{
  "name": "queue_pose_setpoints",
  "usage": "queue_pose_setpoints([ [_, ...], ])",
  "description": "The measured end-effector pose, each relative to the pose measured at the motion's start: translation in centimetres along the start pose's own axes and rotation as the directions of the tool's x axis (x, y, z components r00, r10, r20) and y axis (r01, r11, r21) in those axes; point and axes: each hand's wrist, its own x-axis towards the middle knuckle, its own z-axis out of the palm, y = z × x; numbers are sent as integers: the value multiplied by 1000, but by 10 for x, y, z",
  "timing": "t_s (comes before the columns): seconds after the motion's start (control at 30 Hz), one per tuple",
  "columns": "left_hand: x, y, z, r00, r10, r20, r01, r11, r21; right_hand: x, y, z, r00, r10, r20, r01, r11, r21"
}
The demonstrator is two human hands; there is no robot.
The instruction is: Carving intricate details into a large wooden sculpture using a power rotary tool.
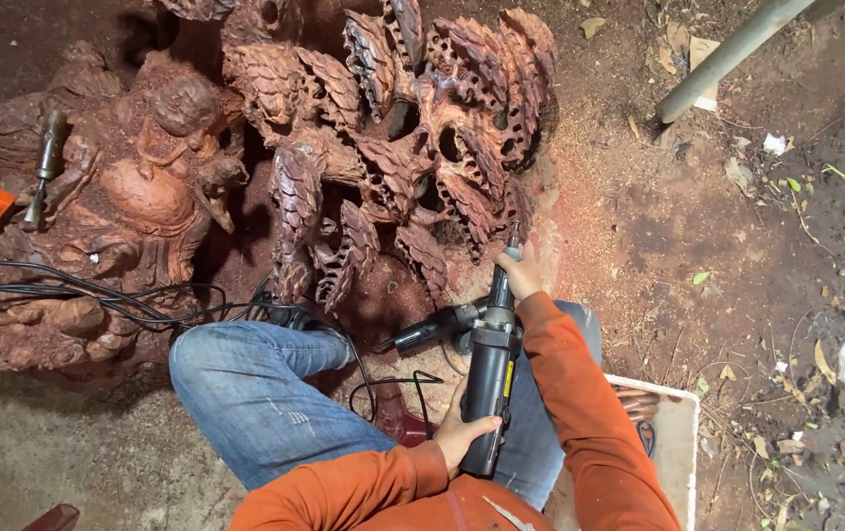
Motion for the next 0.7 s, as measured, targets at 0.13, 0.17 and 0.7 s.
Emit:
queue_pose_setpoints([
  [0.13, 2, 10, 6, 1000, 22, -15, -21, 1000, 5, 23, 12, -3, 999, -35, -13, 35, 999, -32],
  [0.17, 2, 13, 7, 1000, 16, -18, -16, 1000, 11, 23, 8, -2, 999, -19, -31, 18, 999, -35],
  [0.7, -5, 18, 14, 1000, 17, 10, -17, 1000, 1, 24, 11, -1, 1000, -15, 14, 15, 1000, -2],
])
